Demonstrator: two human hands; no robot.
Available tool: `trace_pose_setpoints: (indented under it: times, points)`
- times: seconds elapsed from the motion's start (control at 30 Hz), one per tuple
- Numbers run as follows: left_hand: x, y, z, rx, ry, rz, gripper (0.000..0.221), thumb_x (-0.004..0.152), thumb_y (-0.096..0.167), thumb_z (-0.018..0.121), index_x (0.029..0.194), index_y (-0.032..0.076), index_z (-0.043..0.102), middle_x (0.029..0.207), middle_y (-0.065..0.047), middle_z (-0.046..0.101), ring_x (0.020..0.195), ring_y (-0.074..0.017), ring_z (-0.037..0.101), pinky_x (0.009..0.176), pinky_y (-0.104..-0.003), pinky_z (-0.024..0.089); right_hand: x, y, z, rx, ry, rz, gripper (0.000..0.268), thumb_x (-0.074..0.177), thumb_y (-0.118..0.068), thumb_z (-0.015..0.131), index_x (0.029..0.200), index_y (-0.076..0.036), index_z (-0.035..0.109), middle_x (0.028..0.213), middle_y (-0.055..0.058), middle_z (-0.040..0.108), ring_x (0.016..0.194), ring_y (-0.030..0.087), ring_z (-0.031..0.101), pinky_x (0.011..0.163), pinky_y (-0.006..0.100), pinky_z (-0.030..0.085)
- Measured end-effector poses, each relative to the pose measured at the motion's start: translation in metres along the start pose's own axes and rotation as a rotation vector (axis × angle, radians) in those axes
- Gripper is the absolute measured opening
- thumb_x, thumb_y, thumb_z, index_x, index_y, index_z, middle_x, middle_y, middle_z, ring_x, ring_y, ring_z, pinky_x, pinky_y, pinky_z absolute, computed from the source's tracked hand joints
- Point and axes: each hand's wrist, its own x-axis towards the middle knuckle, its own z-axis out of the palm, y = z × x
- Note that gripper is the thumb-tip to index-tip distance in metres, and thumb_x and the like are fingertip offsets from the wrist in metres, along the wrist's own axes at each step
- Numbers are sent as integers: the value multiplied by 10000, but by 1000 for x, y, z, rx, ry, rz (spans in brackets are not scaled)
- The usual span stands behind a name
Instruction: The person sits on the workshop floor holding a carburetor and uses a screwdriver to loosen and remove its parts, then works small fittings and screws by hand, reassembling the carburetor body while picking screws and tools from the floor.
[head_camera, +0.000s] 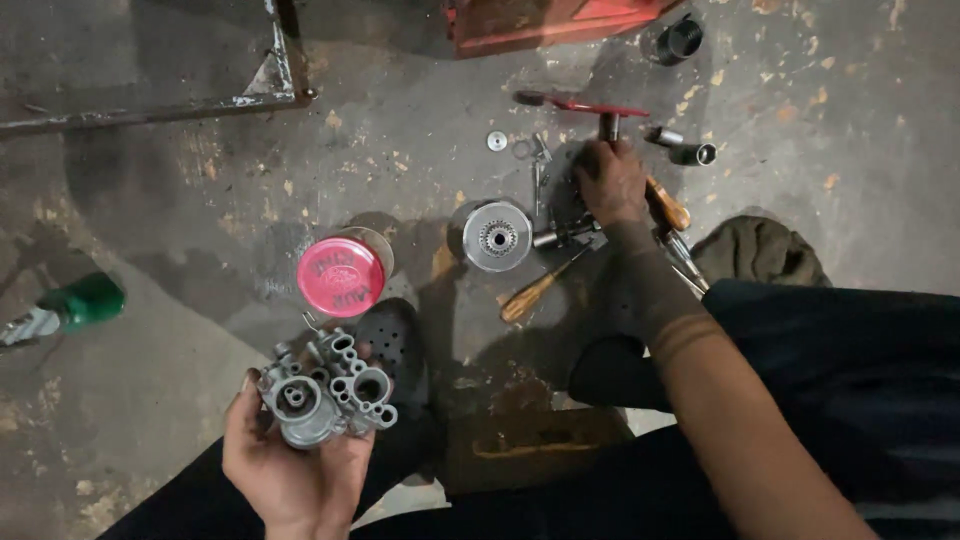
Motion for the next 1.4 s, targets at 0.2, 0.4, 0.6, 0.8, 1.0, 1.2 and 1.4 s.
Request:
trace_pose_setpoints:
  times: [0.2, 0.4, 0.6, 0.8, 1.0, 1.2, 1.4]
  points:
    - [2, -6, 8, 77, 7, 37, 533, 1007, 359, 422, 1323, -27, 609, 1204, -185, 702, 1062, -379, 685, 859, -465, 541, 0, 7, 9, -142, 57, 4, 368, 833, -203, 765, 1172, -100, 665, 1122, 149, 645, 992, 376, 625, 837, 485, 494]
    - [-17, -4, 40, -65, -58, -32, 373, 1008, 343, 484, 1163, 61, 673, 1104, -94, 730, 964, -253, 692, 821, -426, 549, 20, -2, -7, 586, 168, 198, 132, 863, -101, 833, 927, -60, 725, 703, -44, 583, 602, 93, 453, 577, 265, 413]
    - [-45, -9, 98, -130, -32, -5, 344, 838, 379, 645, 1039, 103, 686, 987, -121, 736, 924, -316, 698, 839, -490, 583, 26, -181, -159, 1474, 83, 154, 132, 907, -38, 762, 1013, 10, 700, 787, 114, 658, 615, 135, 624, 549, 219, 505]
    - [-71, -39, 121, -177, -271, -84, 294, 890, 330, 654, 1040, 86, 722, 1011, -103, 753, 940, -279, 710, 877, -461, 589, -78, -274, -311, 1482, 52, -190, 192, 896, -72, 674, 1048, 36, 630, 674, 151, 538, 655, 173, 543, 612, 273, 444]
    - [-101, -48, 142, -84, -504, -78, 365, 878, 365, 657, 1067, 62, 732, 1021, -179, 758, 936, -315, 737, 840, -509, 616, -129, -283, -359, 1162, 199, -388, 187, 810, -54, 784, 946, 26, 682, 866, 207, 695, 797, 199, 639, 718, 297, 519]
    - [-105, -49, 144, -174, -543, 73, 285, 876, 289, 682, 1043, 61, 721, 1035, -165, 756, 963, -285, 730, 875, -473, 612, -159, -301, -376, 1093, 234, -457, 143, 882, -107, 745, 916, 20, 687, 853, 147, 613, 837, 166, 547, 753, 290, 464]
    - [-111, -29, 144, -113, -727, 371, 506, 886, 321, 596, 1315, 53, 618, 1129, -205, 706, 1061, -288, 669, 970, -450, 567, -175, -332, -375, 1161, 194, -516, 148, 854, -116, 737, 837, 18, 675, 805, 138, 574, 798, 177, 525, 730, 298, 454]
